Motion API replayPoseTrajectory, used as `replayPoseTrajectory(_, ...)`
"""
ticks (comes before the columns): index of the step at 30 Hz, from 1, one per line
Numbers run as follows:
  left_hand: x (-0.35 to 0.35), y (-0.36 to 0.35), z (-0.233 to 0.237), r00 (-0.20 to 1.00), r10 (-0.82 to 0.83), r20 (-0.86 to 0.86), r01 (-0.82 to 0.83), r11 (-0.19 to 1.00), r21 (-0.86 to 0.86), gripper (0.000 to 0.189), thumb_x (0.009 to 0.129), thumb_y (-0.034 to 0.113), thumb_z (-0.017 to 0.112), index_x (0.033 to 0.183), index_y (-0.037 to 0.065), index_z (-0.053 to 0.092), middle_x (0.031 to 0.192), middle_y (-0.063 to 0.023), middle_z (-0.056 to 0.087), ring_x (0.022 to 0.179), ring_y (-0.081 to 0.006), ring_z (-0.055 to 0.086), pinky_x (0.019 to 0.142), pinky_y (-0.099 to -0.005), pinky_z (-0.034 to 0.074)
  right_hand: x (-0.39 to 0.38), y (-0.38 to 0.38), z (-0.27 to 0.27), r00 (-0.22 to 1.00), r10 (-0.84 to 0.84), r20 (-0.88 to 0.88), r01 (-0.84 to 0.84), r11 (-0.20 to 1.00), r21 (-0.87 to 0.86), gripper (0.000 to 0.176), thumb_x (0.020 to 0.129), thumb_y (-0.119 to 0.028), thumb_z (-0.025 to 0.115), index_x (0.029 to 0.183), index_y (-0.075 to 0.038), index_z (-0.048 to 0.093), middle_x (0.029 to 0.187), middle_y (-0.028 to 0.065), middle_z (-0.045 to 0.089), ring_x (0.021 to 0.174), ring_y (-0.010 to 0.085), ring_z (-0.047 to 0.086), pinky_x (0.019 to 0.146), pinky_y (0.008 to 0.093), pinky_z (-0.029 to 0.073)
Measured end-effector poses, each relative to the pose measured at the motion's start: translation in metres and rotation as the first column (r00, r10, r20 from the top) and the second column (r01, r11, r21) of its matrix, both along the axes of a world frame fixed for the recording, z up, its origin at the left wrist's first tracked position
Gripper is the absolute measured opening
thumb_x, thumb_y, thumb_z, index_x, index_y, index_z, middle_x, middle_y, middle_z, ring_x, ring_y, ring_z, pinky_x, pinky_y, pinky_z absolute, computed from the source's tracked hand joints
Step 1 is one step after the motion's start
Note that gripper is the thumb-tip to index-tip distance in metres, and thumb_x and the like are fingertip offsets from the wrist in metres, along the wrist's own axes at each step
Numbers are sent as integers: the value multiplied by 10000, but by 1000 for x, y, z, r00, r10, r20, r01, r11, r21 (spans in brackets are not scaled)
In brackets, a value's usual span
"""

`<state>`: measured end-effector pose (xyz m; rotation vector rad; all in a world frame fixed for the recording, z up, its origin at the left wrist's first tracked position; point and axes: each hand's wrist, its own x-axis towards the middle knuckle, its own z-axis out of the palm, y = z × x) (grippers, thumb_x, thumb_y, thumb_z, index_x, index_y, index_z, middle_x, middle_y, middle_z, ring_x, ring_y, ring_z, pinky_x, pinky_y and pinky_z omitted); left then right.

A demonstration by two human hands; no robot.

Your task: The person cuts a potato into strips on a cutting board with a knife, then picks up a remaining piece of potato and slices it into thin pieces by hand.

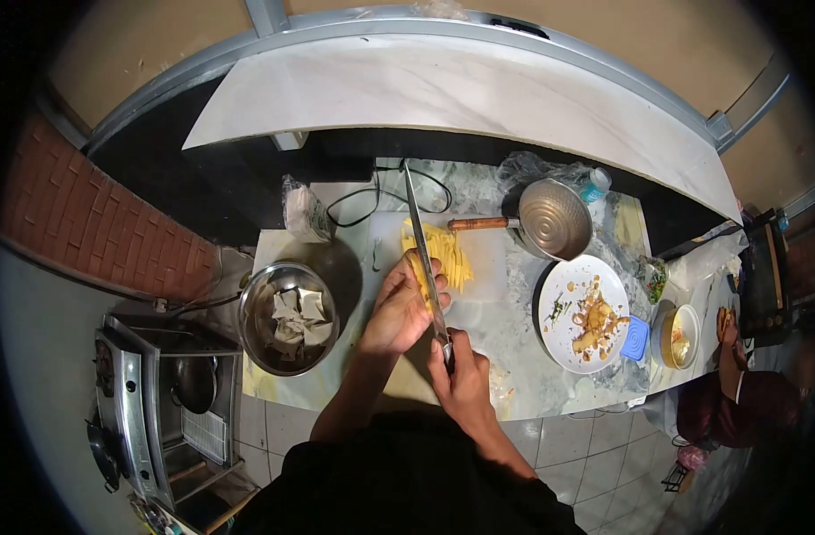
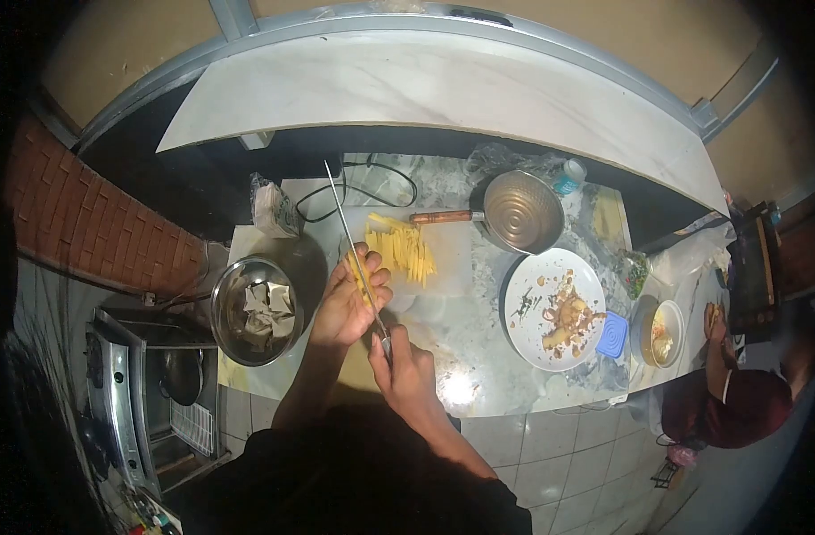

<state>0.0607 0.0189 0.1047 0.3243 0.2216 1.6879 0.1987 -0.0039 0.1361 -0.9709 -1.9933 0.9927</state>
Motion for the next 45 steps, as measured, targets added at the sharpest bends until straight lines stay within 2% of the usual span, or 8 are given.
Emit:
replayPoseTrajectory(9,-2,-2,5,999,3,-51,-2,1000,30,246,912,150,511,1121,80,400,937,-19,427,841,-113,444,774,-258,416,3,-3,1,999,11,31,-13,998,56,163,858,-70,563,952,46,497,525,162,504,405,271,519,397,339,372)
replayPoseTrajectory(13,-2,-3,6,997,22,-77,-18,998,53,256,909,154,520,1120,77,398,924,-16,430,827,-101,447,777,-251,425,3,-4,1,998,20,52,-23,998,54,172,858,-56,560,969,49,481,538,171,512,426,306,531,405,359,382)
replayPoseTrajectory(15,-1,-4,4,994,63,-84,-57,996,74,186,916,176,514,1066,73,476,935,-35,488,832,-129,475,765,-277,427,3,-4,0,998,23,53,-26,998,63,172,858,-50,557,973,48,475,542,174,514,433,321,533,407,366,384)
replayPoseTrajectory(19,1,-5,8,995,57,-80,-52,997,66,190,916,164,512,1078,73,474,916,-32,485,820,-129,472,763,-279,429,4,-4,-1,998,32,62,-37,996,86,159,859,-43,549,962,46,467,545,178,512,447,354,532,408,380,385)
replayPoseTrajectory(30,6,-10,10,979,108,-175,-98,993,65,345,926,190,496,1221,31,411,927,-31,481,835,-137,453,791,-310,406,3,-2,3,998,45,49,-48,997,61,134,872,-62,530,914,32,444,523,198,472,452,398,506,403,420,358)
replayPoseTrajectory(39,9,-12,15,958,69,-280,-42,994,102,449,931,209,487,1315,29,342,904,-48,484,809,-143,465,786,-316,413,5,2,14,997,29,66,-30,999,12,158,870,-94,533,907,24,435,533,204,484,458,398,511,418,429,369)
replayPoseTrajectory(43,14,-11,24,976,82,-202,-61,992,109,428,928,217,493,1299,48,364,919,-54,496,825,-147,485,774,-314,437,6,3,13,999,38,37,-38,999,-12,162,871,-106,531,909,28,448,550,206,508,467,380,534,425,413,385)
replayPoseTrajectory(45,17,-14,20,985,112,-133,-107,993,42,379,922,226,506,1251,61,414,941,-59,509,846,-151,504,759,-306,461,6,3,12,999,37,28,-37,999,-8,163,871,-109,530,909,30,453,556,205,516,470,374,541,427,409,390)
